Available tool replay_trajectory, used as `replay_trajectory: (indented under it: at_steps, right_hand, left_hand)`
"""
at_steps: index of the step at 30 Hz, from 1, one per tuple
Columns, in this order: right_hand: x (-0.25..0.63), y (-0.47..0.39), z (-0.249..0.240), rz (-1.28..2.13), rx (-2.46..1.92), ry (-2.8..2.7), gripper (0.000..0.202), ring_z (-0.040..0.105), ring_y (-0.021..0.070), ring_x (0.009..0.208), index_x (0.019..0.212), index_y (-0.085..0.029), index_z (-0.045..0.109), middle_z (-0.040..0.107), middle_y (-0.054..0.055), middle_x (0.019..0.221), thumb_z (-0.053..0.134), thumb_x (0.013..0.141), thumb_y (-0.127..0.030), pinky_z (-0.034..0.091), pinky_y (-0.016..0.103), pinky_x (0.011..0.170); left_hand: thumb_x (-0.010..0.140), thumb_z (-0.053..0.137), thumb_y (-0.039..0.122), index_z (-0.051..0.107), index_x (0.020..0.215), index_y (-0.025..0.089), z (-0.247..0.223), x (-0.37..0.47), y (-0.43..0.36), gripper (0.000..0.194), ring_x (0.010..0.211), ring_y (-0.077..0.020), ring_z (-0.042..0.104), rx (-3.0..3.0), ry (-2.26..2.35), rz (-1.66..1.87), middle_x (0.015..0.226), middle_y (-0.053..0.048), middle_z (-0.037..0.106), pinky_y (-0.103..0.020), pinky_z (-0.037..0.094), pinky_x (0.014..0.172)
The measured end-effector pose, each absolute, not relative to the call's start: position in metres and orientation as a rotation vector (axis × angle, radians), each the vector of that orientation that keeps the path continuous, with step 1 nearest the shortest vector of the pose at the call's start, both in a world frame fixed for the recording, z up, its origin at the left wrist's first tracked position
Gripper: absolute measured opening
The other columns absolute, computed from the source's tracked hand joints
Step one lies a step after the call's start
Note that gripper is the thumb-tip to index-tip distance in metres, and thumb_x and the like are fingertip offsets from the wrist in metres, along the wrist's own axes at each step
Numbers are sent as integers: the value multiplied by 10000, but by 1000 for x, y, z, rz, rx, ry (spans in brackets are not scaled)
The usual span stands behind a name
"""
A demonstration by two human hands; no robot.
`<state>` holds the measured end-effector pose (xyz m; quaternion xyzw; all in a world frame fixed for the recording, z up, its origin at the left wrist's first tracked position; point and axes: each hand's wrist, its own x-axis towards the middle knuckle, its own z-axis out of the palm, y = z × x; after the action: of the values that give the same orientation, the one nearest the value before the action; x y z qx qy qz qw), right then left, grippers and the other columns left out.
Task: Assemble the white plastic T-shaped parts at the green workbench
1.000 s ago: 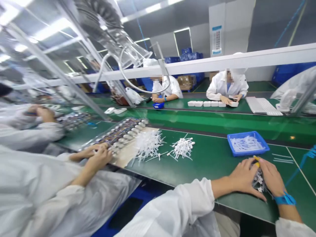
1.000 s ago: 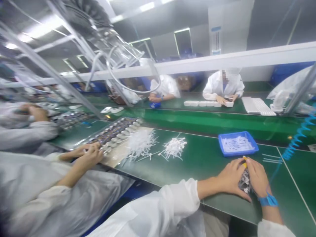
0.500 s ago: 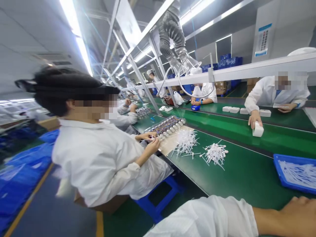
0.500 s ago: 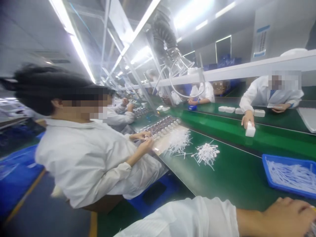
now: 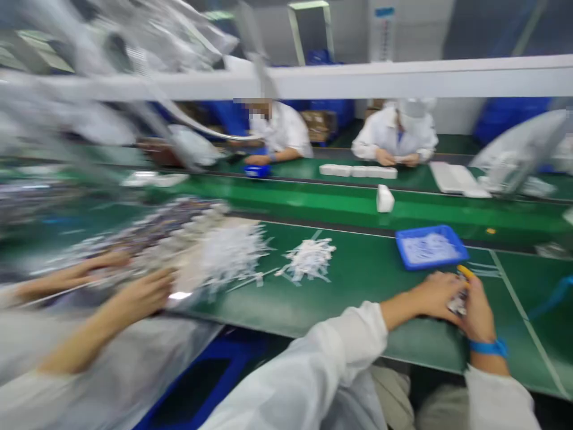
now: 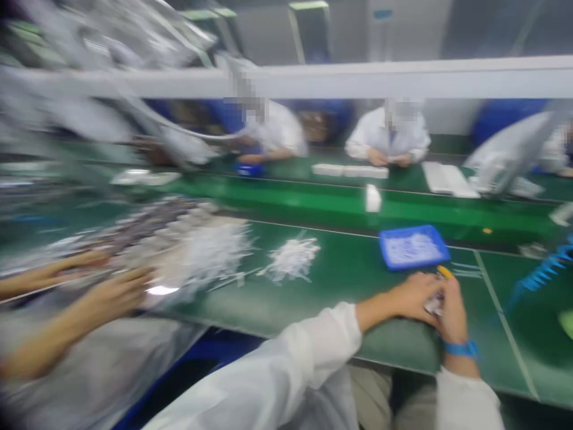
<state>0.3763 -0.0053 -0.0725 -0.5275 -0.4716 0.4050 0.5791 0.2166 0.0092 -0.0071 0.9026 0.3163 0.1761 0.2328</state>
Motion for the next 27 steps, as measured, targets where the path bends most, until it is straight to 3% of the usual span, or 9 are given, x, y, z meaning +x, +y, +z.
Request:
replay_trajectory:
  at_steps: [5, 11, 20, 27]
  right_hand:
    - [375, -14, -62, 1046, -1056, -714, 611, 625, 315, 1377, 1247, -252, 752, 772, 75, 1312, 621, 931, -759, 481, 498, 1174]
    - [372, -21, -69, 1005, -960, -581, 580, 602, 291, 1441, 1166, -260, 790, 766, 75, 1391, 627, 947, -772, 392, 498, 1264]
    - [373, -27, -78, 1015, -903, -464, 566, 690, 312, 1331, 1074, -248, 796, 825, 96, 1220, 684, 922, -782, 461, 529, 1223]
    - [371, -27, -79, 1034, -891, -443, 552, 728, 305, 1248, 1020, -232, 806, 836, 100, 1146, 717, 909, -765, 485, 524, 1208]
  left_hand:
    - [836, 912, 431, 679, 1325, 252, -37, 217, 18, 570, 1309, -362, 593, 2450, 801, 618, 1511, -143, 553, -491, 518, 1121]
    - [886, 809, 291, 748, 1149, 247, -41, 215, 12, 274, 1256, -320, 610, 2463, 787, 719, 1414, -105, 602, -462, 525, 1109]
    - [907, 776, 291, 762, 1071, 223, -44, 203, 24, 178, 1204, -273, 680, 2202, 809, 926, 1273, -88, 673, -383, 552, 1086]
    - [903, 811, 421, 767, 1065, 217, -36, 191, 28, 264, 1212, -290, 690, 2069, 805, 1029, 1251, -105, 721, -456, 538, 1123]
